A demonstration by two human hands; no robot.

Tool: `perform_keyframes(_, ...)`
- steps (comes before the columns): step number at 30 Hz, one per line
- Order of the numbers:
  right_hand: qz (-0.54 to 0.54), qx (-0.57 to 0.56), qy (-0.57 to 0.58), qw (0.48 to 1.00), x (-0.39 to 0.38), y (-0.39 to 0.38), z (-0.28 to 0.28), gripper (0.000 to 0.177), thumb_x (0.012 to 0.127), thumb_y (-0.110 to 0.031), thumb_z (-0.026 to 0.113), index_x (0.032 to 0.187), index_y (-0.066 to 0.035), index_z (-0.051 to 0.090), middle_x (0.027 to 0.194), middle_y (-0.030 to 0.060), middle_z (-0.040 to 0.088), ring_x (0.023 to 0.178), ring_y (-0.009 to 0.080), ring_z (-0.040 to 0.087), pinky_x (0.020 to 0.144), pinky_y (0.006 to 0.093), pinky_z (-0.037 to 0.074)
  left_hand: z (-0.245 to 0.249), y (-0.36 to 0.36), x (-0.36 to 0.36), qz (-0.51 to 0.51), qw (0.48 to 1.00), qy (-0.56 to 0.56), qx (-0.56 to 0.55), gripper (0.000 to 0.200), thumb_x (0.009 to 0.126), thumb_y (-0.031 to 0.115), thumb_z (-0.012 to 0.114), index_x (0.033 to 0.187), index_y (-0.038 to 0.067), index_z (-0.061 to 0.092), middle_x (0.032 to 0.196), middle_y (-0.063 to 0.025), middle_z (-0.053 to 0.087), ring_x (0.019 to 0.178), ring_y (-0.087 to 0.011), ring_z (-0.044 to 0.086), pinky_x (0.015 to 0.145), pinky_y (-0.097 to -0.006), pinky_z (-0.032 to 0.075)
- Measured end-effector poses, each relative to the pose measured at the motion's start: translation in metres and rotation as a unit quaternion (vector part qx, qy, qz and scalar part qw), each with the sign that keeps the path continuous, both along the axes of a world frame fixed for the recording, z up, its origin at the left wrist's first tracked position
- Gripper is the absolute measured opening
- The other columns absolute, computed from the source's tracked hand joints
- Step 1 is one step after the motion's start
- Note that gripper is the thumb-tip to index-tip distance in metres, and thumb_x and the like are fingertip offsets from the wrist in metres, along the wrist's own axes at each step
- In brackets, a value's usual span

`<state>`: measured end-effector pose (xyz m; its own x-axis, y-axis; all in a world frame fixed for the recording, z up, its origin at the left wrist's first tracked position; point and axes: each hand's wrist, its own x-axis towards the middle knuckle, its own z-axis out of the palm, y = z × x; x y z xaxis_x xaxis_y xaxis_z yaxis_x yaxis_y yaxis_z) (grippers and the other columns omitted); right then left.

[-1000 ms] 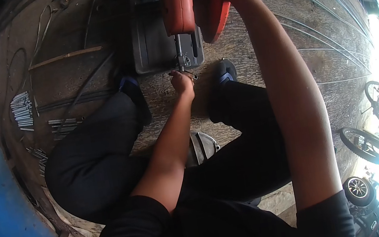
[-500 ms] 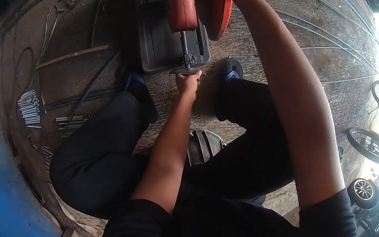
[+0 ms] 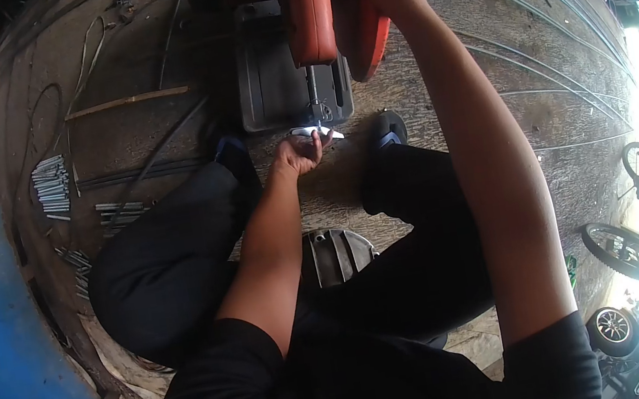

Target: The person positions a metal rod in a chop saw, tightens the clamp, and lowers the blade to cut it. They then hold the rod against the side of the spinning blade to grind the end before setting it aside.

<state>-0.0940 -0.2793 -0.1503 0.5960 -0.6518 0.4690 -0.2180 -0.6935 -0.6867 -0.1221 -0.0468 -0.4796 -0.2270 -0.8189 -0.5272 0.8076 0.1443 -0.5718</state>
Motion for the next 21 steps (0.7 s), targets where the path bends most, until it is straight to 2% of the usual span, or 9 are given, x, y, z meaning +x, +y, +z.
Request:
perform_keyframes(1, 0.008, 0.002, -0.004, 1.000, -0.002, 0.002, 0.003, 0.050, 0.084, -0.011, 0.048, 0.134, -0.010, 0.042, 0.111, 0.0270, 0.057, 0.102, 0.0463, 0.054, 0.084, 0.0504, 0.046, 0.011, 0.000, 0.004, -0.019, 0.999, 0.033, -0.033, 0.033, 0.091, 0.022, 0.041, 0.109, -0.005, 0.048, 0.105, -0.0235, 0.059, 0.071, -0.0211, 0.065, 0.063, -0.0358, 0.055)
perform_keyframes(3, 0.015, 0.004, -0.004, 1.000, -0.002, 0.001, 0.002, 0.051, 0.083, -0.010, 0.048, 0.134, -0.010, 0.042, 0.113, 0.0268, 0.057, 0.103, 0.0461, 0.053, 0.085, 0.0499, 0.046, 0.019, -0.006, 0.005, -0.035, 0.999, -0.023, 0.029, 0.037, 0.091, 0.023, 0.042, 0.113, -0.007, 0.041, 0.105, -0.0253, 0.057, 0.061, -0.0194, 0.063, 0.053, -0.0288, 0.055)
perform_keyframes(5, 0.041, -0.005, -0.037, 0.998, 0.000, -0.003, -0.003, 0.051, 0.083, -0.011, 0.048, 0.134, -0.010, 0.042, 0.116, 0.0267, 0.055, 0.104, 0.0460, 0.053, 0.086, 0.0496, 0.046, 0.014, -0.009, 0.011, -0.069, 0.995, 0.062, -0.036, 0.036, 0.089, 0.021, 0.046, 0.111, -0.007, 0.041, 0.100, -0.0219, 0.056, 0.057, -0.0167, 0.060, 0.052, -0.0291, 0.054)
perform_keyframes(10, 0.020, -0.001, -0.025, 0.999, 0.001, -0.002, -0.002, 0.051, 0.084, -0.011, 0.049, 0.134, -0.009, 0.042, 0.117, 0.0266, 0.055, 0.105, 0.0458, 0.052, 0.087, 0.0487, 0.045, 0.011, -0.002, 0.011, -0.053, 0.991, 0.084, -0.087, 0.039, 0.085, 0.019, 0.051, 0.112, -0.006, 0.040, 0.110, -0.0219, 0.051, 0.063, -0.0135, 0.057, 0.054, -0.0280, 0.052)
perform_keyframes(13, 0.024, 0.014, -0.022, 0.999, -0.001, 0.000, -0.001, 0.050, 0.084, -0.011, 0.049, 0.133, -0.009, 0.042, 0.116, 0.0266, 0.055, 0.106, 0.0454, 0.051, 0.087, 0.0483, 0.045, 0.008, 0.005, 0.021, -0.071, 0.994, 0.037, -0.076, 0.043, 0.084, 0.016, 0.052, 0.119, -0.007, 0.040, 0.094, -0.0171, 0.055, 0.060, -0.0133, 0.055, 0.056, -0.0296, 0.050)
perform_keyframes(15, 0.019, 0.014, -0.023, 0.999, 0.001, -0.003, -0.002, 0.050, 0.084, -0.011, 0.049, 0.133, -0.009, 0.042, 0.116, 0.0266, 0.055, 0.106, 0.0453, 0.052, 0.087, 0.0483, 0.045, 0.006, 0.007, 0.036, -0.143, 0.986, 0.016, -0.084, 0.045, 0.088, 0.018, 0.046, 0.123, -0.010, 0.037, 0.083, -0.0119, 0.056, 0.063, -0.0119, 0.055, 0.059, -0.0300, 0.051)
perform_keyframes(16, 0.024, 0.004, -0.037, 0.999, 0.001, -0.003, -0.004, 0.050, 0.084, -0.011, 0.049, 0.133, -0.009, 0.043, 0.115, 0.0264, 0.056, 0.105, 0.0453, 0.052, 0.086, 0.0486, 0.046, 0.012, 0.000, 0.041, -0.225, 0.971, -0.081, -0.013, 0.039, 0.091, 0.018, 0.039, 0.117, -0.011, 0.040, 0.077, -0.0094, 0.056, 0.057, -0.0092, 0.052, 0.053, -0.0272, 0.050)
perform_keyframes(19, 0.027, 0.005, -0.040, 0.999, -0.002, 0.000, -0.002, 0.050, 0.083, -0.010, 0.049, 0.133, -0.010, 0.043, 0.114, 0.0260, 0.057, 0.103, 0.0455, 0.053, 0.085, 0.0488, 0.046, 0.013, -0.004, 0.052, -0.281, 0.949, -0.141, 0.025, 0.032, 0.094, 0.021, 0.035, 0.111, -0.005, 0.042, 0.088, -0.0114, 0.057, 0.054, -0.0053, 0.050, 0.045, -0.0222, 0.048)
perform_keyframes(21, 0.025, 0.013, -0.032, 0.999, -0.003, 0.002, 0.003, 0.051, 0.083, -0.010, 0.049, 0.133, -0.011, 0.043, 0.113, 0.0257, 0.057, 0.103, 0.0456, 0.053, 0.084, 0.0488, 0.046, 0.012, -0.005, 0.046, -0.325, 0.931, -0.162, 0.047, 0.029, 0.094, 0.021, 0.034, 0.106, -0.004, 0.044, 0.084, -0.0092, 0.056, 0.052, -0.0045, 0.049, 0.044, -0.0211, 0.047)
